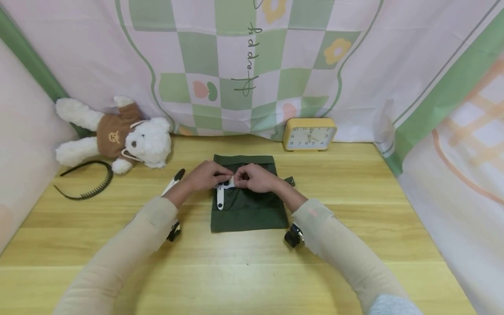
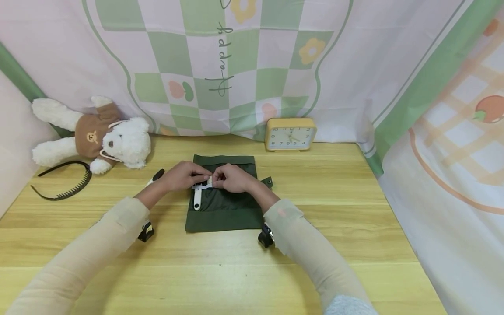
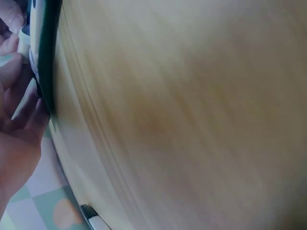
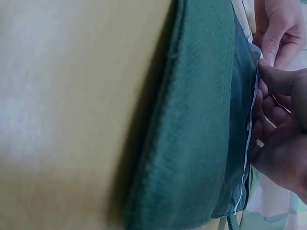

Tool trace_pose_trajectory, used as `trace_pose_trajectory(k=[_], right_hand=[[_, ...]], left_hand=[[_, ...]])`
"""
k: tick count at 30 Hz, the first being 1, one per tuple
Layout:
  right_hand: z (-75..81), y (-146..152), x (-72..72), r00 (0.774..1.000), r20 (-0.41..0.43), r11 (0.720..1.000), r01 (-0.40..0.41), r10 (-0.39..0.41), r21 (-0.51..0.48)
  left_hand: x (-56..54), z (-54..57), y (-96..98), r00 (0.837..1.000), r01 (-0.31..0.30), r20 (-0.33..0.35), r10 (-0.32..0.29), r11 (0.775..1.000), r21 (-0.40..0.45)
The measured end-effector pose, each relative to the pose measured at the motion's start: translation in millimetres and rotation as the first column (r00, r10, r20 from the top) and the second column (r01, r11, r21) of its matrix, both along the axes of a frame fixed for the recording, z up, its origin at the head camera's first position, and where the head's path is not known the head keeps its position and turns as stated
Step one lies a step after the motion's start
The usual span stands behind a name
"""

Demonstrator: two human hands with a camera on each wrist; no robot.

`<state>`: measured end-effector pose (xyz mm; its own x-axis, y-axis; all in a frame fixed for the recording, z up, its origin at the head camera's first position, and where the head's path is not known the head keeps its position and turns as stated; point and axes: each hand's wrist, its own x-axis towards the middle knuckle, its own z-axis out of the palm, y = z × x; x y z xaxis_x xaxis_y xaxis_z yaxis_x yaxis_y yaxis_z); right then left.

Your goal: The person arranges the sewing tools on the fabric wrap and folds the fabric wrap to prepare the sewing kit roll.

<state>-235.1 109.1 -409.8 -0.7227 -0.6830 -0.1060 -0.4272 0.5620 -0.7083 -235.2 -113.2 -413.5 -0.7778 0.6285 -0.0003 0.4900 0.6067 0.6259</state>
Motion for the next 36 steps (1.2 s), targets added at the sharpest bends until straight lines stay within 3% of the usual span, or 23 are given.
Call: trace_pose_trajectory(k=[20, 28, 36], right_hand=[[1.3, 1.6, -0.2, 0.999, 0.033, 1.0, -0.001, 0.002, -0.022], [2.5, 1.1, 1.2, 0.999, 0.043, 0.999, 0.024, -0.022, -0.036], [1.0, 4.5, -0.1, 0.997, 0.07, 0.997, 0.032, -0.027, -0.067]], left_hand=[[-1.3, -2.4, -6.0, 0.991, 0.111, -0.074, -0.11, 0.994, 0.003], [-1.6, -3.0, -8.7, 0.994, 0.103, -0.025, -0.102, 0.995, 0.002], [-1.7, -1.0, -7.9, 0.992, 0.11, 0.07, -0.108, 0.994, -0.023]])
